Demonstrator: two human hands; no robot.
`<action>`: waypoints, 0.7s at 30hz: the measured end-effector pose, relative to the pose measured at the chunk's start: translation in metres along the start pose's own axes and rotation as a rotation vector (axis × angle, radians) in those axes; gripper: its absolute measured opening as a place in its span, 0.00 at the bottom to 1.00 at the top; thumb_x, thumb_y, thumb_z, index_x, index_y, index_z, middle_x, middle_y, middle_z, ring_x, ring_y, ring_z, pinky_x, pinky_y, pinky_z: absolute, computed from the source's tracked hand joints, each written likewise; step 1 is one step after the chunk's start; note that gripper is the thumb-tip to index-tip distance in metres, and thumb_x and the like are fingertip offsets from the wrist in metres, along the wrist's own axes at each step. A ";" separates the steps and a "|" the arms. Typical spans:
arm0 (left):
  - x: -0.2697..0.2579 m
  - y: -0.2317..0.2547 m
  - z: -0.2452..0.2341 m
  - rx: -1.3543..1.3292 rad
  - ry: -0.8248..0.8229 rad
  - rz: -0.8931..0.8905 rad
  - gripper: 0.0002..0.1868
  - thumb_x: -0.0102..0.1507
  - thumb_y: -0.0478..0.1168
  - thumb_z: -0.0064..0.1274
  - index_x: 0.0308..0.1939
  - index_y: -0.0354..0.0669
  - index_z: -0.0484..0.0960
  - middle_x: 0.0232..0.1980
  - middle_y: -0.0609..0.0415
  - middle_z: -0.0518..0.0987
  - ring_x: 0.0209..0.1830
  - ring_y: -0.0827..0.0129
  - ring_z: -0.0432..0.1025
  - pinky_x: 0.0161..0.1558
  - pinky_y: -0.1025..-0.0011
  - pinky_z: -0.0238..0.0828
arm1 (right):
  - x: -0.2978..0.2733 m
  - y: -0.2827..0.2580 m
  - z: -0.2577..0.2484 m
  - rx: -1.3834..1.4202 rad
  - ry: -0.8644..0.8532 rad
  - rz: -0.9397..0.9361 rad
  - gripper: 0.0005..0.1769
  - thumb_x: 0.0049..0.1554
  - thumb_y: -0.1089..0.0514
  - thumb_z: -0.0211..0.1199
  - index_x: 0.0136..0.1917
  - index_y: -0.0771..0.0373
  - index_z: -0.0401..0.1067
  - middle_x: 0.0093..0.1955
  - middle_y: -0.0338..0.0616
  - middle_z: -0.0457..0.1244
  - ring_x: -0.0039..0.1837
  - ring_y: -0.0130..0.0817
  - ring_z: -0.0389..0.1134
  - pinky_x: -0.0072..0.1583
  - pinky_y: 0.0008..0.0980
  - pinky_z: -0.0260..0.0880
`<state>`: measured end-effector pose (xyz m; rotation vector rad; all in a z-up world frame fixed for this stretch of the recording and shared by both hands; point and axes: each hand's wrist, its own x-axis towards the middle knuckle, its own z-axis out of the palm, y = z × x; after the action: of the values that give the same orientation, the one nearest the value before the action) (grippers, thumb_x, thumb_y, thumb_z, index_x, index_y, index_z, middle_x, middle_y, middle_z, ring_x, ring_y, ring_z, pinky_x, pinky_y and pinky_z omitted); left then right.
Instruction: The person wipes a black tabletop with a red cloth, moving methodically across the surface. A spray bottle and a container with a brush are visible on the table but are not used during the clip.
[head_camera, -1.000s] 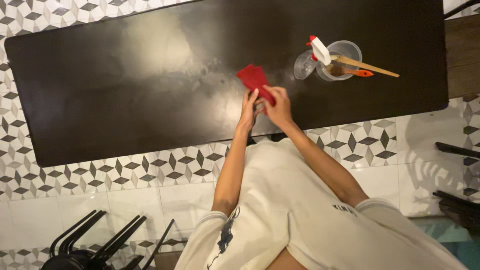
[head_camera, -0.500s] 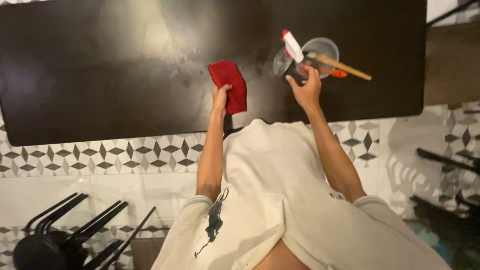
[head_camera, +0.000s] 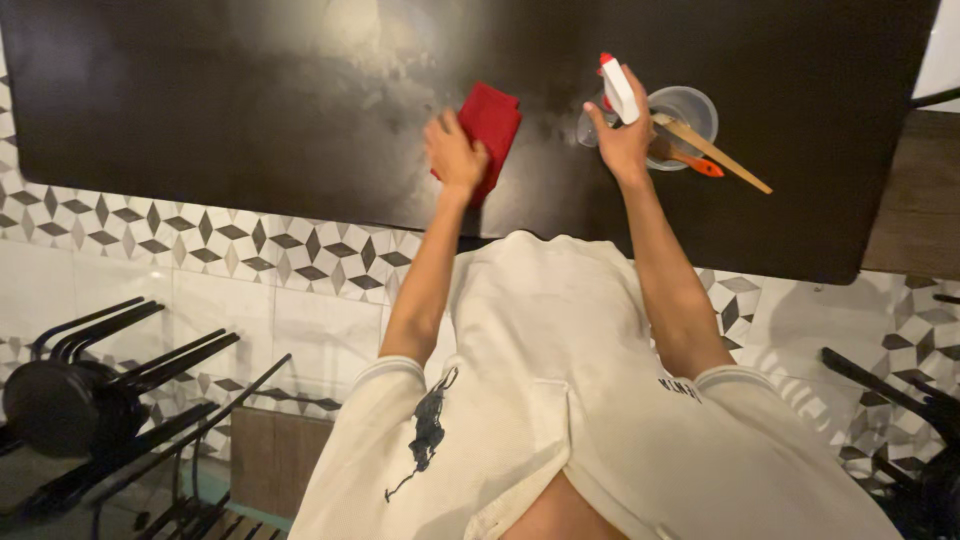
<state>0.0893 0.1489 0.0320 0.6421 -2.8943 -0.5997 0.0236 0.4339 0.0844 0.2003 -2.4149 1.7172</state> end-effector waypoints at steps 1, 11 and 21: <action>-0.009 0.006 0.002 -0.002 -0.014 0.071 0.45 0.57 0.47 0.64 0.74 0.41 0.59 0.74 0.37 0.64 0.76 0.43 0.57 0.75 0.49 0.57 | 0.002 -0.002 0.000 -0.008 0.002 -0.049 0.41 0.57 0.63 0.78 0.78 0.63 0.61 0.72 0.49 0.63 0.71 0.40 0.66 0.72 0.39 0.67; -0.036 0.009 0.017 0.196 -0.191 0.276 0.55 0.59 0.61 0.59 0.80 0.45 0.47 0.83 0.43 0.45 0.83 0.49 0.42 0.70 0.29 0.44 | -0.022 -0.065 -0.013 -0.103 0.078 0.001 0.32 0.56 0.58 0.77 0.71 0.61 0.70 0.55 0.47 0.68 0.54 0.44 0.68 0.61 0.40 0.70; -0.011 -0.003 0.050 0.356 -0.154 0.296 0.32 0.69 0.42 0.47 0.77 0.43 0.60 0.80 0.43 0.57 0.80 0.49 0.53 0.63 0.29 0.59 | -0.091 -0.109 -0.060 -0.197 0.151 -0.201 0.31 0.51 0.68 0.70 0.68 0.66 0.68 0.65 0.52 0.66 0.65 0.47 0.69 0.66 0.39 0.69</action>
<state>0.0905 0.1690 -0.0151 0.1949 -3.1831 -0.1004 0.1392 0.4563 0.1843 0.2666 -2.3446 1.3502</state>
